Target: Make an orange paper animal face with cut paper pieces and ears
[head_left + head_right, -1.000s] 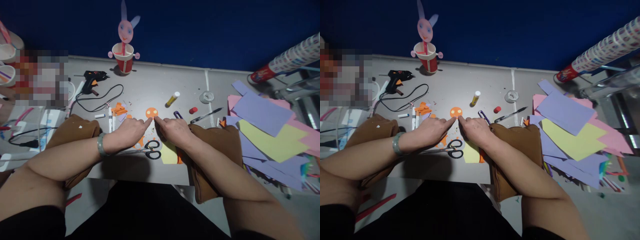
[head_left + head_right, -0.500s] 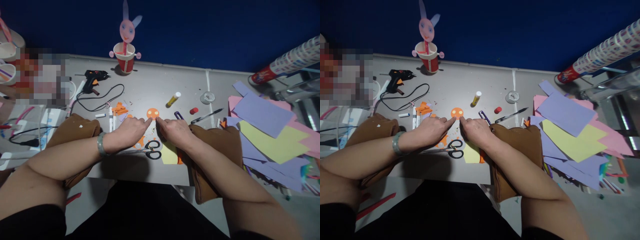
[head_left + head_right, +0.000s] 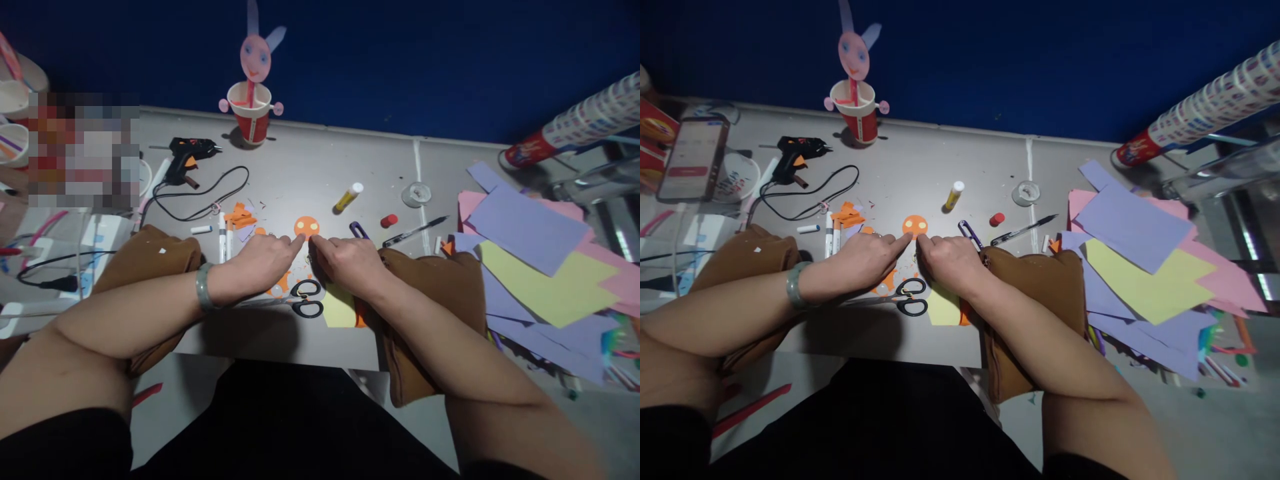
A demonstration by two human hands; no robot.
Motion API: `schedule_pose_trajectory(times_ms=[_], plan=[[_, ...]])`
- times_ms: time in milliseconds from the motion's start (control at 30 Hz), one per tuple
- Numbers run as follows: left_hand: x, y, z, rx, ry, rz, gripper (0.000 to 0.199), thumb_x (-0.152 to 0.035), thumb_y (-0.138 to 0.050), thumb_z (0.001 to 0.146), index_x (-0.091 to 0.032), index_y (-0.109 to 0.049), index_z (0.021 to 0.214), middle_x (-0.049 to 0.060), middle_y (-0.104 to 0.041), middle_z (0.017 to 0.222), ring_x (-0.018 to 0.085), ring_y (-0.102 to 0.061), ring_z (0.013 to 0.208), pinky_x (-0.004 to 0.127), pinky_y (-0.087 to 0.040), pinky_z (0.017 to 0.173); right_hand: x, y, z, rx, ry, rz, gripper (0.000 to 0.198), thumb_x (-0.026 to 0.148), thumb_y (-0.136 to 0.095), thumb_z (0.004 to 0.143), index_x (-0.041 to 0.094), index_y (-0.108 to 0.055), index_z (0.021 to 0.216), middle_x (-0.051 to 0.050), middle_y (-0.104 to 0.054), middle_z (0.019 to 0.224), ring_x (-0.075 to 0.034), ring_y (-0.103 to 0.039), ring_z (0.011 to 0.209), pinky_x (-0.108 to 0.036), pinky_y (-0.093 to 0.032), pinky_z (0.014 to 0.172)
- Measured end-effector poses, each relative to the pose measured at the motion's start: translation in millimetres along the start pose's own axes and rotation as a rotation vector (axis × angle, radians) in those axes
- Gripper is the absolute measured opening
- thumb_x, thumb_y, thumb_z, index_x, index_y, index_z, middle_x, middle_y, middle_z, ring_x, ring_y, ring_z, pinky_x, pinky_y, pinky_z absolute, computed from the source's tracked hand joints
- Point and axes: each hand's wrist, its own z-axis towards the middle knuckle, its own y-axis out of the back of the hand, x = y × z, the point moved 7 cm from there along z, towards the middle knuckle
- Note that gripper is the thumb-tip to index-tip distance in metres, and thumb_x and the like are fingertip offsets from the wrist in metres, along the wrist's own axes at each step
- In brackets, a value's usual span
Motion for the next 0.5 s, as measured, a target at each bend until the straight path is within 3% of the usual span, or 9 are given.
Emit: schedule_pose_trajectory(times_ms=[200,500], plan=[[-0.7,0.3,0.4,-0.031,-0.018,-0.009,0.047,-0.011,-0.04,0.097,-0.009,-0.043,0.144,0.013,-0.071,0.098,0.025,-0.071,0.082,0.033,-0.038,0.06,5.6,-0.1,-1.0,-0.003,0.068,-0.038,0.041,0.019,-0.033,0.102,0.017,-0.063,0.13,-0.01,-0.075,0.082,-0.019,-0.063,0.07,-0.033,-0.023,0.06],[-3.0,3.9,-0.8,-0.019,-0.027,-0.019,0.043,-0.012,-0.038,0.099,-0.01,-0.048,0.14,0.012,-0.069,0.096,0.027,-0.07,0.083,0.034,-0.038,0.061,3.0,-2.4,-0.1,0.076,0.043,-0.064,0.039,0.016,-0.033,0.101,0.016,-0.059,0.13,-0.011,-0.077,0.092,-0.022,-0.069,0.078,-0.033,-0.023,0.059]])
